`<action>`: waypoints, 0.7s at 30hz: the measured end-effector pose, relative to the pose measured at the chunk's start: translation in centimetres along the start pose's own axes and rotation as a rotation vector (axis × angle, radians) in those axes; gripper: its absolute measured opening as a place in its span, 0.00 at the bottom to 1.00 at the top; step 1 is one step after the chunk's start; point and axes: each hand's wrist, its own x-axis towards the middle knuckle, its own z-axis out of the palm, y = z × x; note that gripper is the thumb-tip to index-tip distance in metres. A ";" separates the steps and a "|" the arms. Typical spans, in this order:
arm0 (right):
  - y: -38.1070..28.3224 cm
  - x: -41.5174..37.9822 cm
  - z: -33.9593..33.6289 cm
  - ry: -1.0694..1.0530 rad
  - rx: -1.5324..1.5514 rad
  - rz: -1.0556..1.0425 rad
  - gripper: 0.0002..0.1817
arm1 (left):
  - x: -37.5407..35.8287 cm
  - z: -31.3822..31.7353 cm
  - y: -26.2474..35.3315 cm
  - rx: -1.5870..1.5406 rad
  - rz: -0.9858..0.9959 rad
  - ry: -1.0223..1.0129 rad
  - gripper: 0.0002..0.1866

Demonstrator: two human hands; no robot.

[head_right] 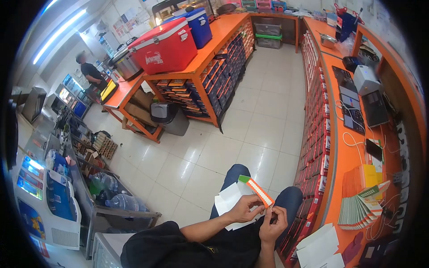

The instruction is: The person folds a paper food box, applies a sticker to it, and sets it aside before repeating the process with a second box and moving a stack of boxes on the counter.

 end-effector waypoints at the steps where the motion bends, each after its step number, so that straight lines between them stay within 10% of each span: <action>1: -0.2 -0.1 -0.1 -0.021 -0.141 -0.046 0.05 | -0.2 0.1 0.0 0.003 0.007 0.017 0.13; 21: 2.7 -0.8 0.8 -0.035 0.149 0.127 0.04 | 0.6 -0.8 0.8 0.065 -0.063 -0.009 0.09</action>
